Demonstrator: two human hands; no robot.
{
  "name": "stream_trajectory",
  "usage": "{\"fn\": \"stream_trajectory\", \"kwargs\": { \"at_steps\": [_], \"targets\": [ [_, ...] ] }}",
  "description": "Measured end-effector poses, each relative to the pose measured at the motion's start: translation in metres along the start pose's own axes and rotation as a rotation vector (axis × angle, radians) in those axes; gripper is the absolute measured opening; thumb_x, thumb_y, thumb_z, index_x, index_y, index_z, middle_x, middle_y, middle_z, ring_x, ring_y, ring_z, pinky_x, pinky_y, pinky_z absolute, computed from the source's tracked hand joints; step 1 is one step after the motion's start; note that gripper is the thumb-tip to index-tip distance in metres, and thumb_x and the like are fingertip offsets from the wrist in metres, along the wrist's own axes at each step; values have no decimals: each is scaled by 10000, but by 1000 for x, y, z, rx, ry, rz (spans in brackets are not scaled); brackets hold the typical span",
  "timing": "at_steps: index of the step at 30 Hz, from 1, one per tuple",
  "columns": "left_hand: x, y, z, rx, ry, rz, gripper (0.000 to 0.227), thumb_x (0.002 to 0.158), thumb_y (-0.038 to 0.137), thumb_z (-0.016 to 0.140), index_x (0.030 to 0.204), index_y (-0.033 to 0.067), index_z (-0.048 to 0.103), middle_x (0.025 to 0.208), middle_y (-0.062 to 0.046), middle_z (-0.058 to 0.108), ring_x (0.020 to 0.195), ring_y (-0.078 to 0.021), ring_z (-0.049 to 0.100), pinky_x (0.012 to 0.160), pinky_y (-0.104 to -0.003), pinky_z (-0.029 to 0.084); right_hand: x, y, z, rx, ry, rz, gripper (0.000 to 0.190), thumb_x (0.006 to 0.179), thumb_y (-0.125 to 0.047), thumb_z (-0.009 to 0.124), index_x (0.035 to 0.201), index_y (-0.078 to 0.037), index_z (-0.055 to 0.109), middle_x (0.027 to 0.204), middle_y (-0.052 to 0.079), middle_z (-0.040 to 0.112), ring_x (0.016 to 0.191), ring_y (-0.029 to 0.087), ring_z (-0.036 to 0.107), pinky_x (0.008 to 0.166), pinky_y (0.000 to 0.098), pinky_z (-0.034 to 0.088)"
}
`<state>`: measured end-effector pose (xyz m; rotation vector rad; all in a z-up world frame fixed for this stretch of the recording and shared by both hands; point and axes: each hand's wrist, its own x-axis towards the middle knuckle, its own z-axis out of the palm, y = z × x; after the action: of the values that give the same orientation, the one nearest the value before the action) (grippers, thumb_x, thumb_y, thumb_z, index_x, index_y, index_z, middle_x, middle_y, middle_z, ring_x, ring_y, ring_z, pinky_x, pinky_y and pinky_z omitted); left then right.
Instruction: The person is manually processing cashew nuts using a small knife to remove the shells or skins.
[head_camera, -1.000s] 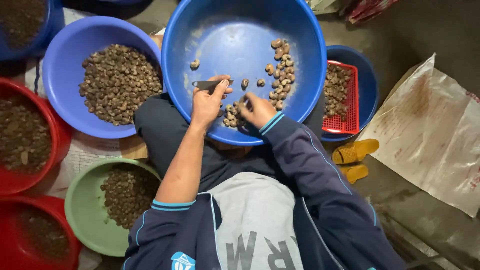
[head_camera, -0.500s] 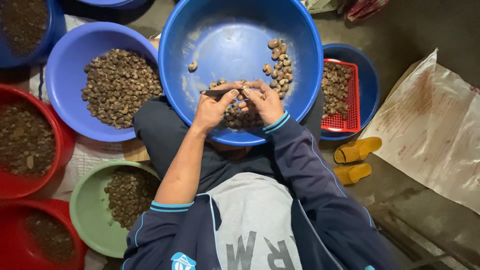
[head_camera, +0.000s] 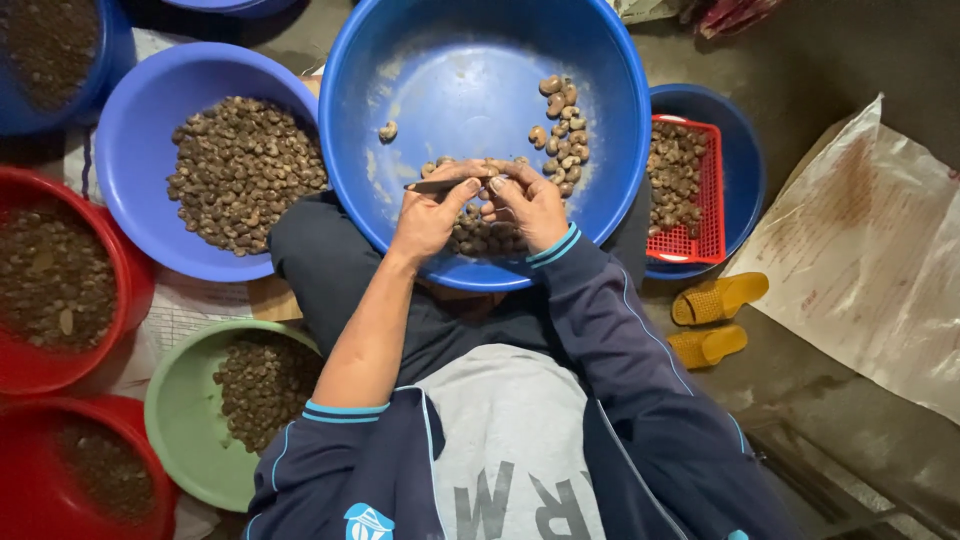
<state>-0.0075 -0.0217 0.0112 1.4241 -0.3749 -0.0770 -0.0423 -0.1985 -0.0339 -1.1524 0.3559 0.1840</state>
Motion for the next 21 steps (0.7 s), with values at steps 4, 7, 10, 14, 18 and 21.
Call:
{"fn": "stream_trajectory", "kwargs": {
  "at_steps": [4,7,10,14,18,21],
  "targets": [
    [0,-3,-2,-29,70,-84,140,1025,128,702,1116,50,774,995,-113,768,1010,-157,680,856,-345,603,-1,7,-2,11,-26,-41,383,989,-126,705,1338,-7,603,957,172,748,781,255,789,677,351,699],
    [3,1,-3,-32,24,-21,141,1004,118,726,1103,35,779,1058,-172,760,1081,-277,714,911,-434,585,0,10,-2,-66,-32,-94,397,972,-79,726,1346,-9,612,989,145,743,793,237,782,675,330,699],
    [1,-2,-6,-9,27,-57,142,1015,120,716,1122,45,771,1031,-172,764,1053,-243,711,852,-413,606,-2,8,1,-109,-25,-128,384,982,-69,712,1348,-5,614,988,134,740,801,221,776,676,317,696],
    [1,4,-6,-11,27,-77,139,1009,125,721,1116,54,775,1015,-147,770,1031,-225,708,891,-406,589,-3,9,-1,-137,-31,-176,379,980,-45,719,1341,11,618,969,166,731,800,243,772,657,354,691],
    [-5,-8,-10,55,61,-47,126,1002,128,726,1094,70,790,1015,-146,773,1049,-235,714,909,-415,572,-4,7,3,-118,-11,-158,366,960,-57,751,1294,32,633,996,172,740,834,204,764,681,359,695],
    [2,5,-2,63,44,-3,103,979,86,743,1068,67,792,999,-150,773,1014,-276,739,908,-417,579,-4,15,-3,-126,-10,-142,367,958,-56,759,1284,41,621,998,175,742,827,214,767,684,366,690]
  ]
}}
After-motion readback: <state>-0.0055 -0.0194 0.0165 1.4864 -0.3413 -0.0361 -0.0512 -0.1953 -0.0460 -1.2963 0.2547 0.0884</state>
